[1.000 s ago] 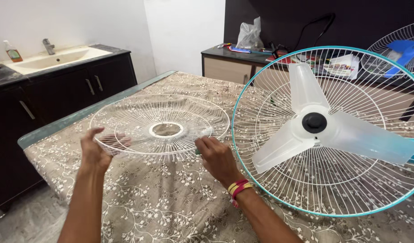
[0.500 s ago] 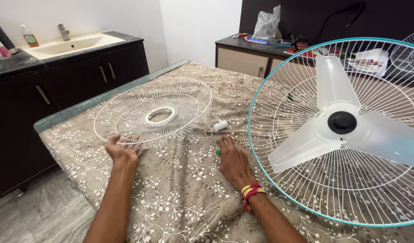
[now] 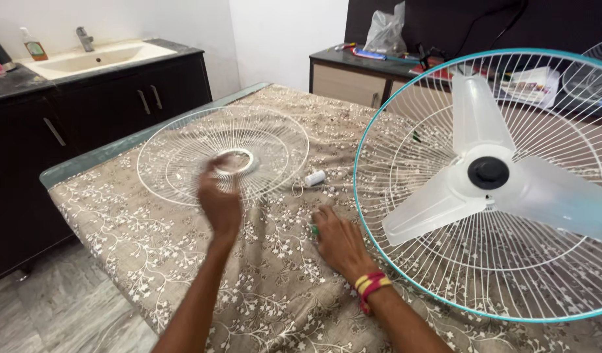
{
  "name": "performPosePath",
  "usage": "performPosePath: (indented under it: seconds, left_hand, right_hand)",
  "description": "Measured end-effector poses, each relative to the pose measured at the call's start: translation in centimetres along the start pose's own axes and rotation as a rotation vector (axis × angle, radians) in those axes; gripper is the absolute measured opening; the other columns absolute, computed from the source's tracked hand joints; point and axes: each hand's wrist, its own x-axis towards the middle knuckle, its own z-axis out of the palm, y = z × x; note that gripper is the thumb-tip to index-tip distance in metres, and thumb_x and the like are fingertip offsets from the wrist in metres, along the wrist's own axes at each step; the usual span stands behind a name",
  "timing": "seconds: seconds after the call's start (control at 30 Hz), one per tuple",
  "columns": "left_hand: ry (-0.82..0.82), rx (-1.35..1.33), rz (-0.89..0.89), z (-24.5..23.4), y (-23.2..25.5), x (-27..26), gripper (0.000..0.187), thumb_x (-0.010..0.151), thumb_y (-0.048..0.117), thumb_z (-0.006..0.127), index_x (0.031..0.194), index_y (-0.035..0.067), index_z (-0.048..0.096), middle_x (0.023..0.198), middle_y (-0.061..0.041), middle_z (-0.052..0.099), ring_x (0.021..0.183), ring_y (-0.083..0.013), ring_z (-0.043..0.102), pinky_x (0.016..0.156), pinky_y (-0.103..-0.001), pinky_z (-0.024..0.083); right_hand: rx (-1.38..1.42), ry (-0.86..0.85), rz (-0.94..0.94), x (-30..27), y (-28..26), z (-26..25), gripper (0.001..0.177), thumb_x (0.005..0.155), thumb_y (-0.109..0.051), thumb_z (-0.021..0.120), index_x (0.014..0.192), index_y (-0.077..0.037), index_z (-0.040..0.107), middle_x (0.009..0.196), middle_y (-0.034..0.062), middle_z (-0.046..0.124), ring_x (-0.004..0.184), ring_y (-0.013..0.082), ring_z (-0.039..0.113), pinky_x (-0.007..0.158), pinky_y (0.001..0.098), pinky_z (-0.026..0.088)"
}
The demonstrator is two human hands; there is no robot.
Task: The person disassembles a teal table fan by removing the front grille, unscrewing the blade nut, and detaching the fan blades and motor housing. The components are placed on the table as they are removed.
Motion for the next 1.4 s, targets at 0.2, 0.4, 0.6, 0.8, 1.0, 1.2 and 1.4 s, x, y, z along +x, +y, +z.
performPosePath:
  seconds: [0.2, 0.4, 0.6, 0.8, 1.0, 1.2, 1.4]
  left_hand:
    - [-0.655, 0.562, 0.429, 9.2, 3.3, -4.9, 0.033, 0.089, 0.001, 0.058, 0.121, -0.002, 0.064, 0.105, -0.022, 0.072, 0.07, -0.0242, 0.07, 0.047, -0.032, 0.061]
    - [-0.63, 0.675, 0.419, 14.3, -0.7, -5.4, 0.022, 0.083, 0.002, 0.064, 0.103, -0.001, 0.071, 0.098, -0.021, 0.073, 0.089, -0.0346, 0.072, 0.073, -0.044, 0.062]
    - [-0.446, 0.422, 0.414, 11.9, 0.0, -5.4, 0.012, 0.086, 0.004, 0.063, 0.093, 0.002, 0.074, 0.085, -0.018, 0.074, 0.077, -0.0335, 0.072, 0.069, -0.048, 0.057]
    - [-0.262, 0.006, 0.158, 10.1, 9.7, -5.3, 0.009, 0.095, 0.001, 0.064, 0.1, 0.004, 0.071, 0.08, -0.009, 0.074, 0.055, -0.0141, 0.065, 0.05, -0.03, 0.054]
    - [-0.494, -0.466, 0.236, 7.2, 21.1, -9.8, 0.013, 0.098, 0.001, 0.062, 0.104, 0.007, 0.072, 0.068, -0.005, 0.068, 0.05, -0.0092, 0.053, 0.044, -0.025, 0.039]
    - [-0.959, -0.981, -0.023, 6.6, 27.7, -15.9, 0.009, 0.098, 0.007, 0.066, 0.105, 0.005, 0.071, 0.071, 0.0, 0.062, 0.059, -0.0051, 0.053, 0.05, -0.022, 0.042]
    - [-1.174, -0.797, 0.137, 7.6, 28.8, -19.1, 0.011, 0.093, 0.014, 0.075, 0.098, 0.004, 0.073, 0.069, 0.0, 0.065, 0.058, -0.004, 0.052, 0.049, -0.023, 0.041]
  right_hand:
    - [0.079, 0.135, -0.069, -4.0, -1.3, -3.9, 0.024, 0.085, -0.006, 0.069, 0.108, -0.001, 0.067, 0.123, 0.0119, 0.066, 0.069, 0.0266, 0.071, 0.06, 0.0356, 0.061]
    - [0.188, 0.229, -0.023, -10.3, -2.2, -7.7, 0.02, 0.084, -0.014, 0.076, 0.101, -0.006, 0.069, 0.1, 0.0093, 0.071, 0.073, 0.0301, 0.072, 0.067, 0.0439, 0.058]
    - [0.147, 0.068, 0.165, -15.4, 0.3, -9.6, 0.022, 0.089, -0.022, 0.073, 0.107, -0.011, 0.069, 0.103, 0.0037, 0.072, 0.065, 0.0215, 0.07, 0.064, 0.0378, 0.059]
    - [0.376, -0.082, 0.459, -16.9, 5.2, -9.6, 0.038, 0.091, -0.045, 0.066, 0.115, -0.016, 0.07, 0.101, 0.0003, 0.079, 0.067, 0.0044, 0.068, 0.063, 0.0238, 0.058]
    - [1.496, -0.216, 0.678, -17.7, 10.2, -13.5, 0.085, 0.09, -0.073, 0.04, 0.138, -0.004, 0.056, 0.098, 0.0156, 0.082, 0.038, 0.0021, 0.031, 0.031, 0.0156, 0.032]
    - [1.626, -0.346, 0.426, -24.1, 14.9, -17.0, 0.085, 0.091, -0.059, 0.057, 0.151, -0.001, 0.043, 0.092, 0.0094, 0.072, 0.043, 0.0008, 0.032, 0.034, 0.0179, 0.029]
    - [1.12, -0.265, 0.791, -30.8, 18.7, -16.2, 0.069, 0.085, -0.038, 0.071, 0.144, -0.011, 0.049, 0.078, 0.0019, 0.069, 0.049, 0.007, 0.038, 0.044, 0.0249, 0.028]
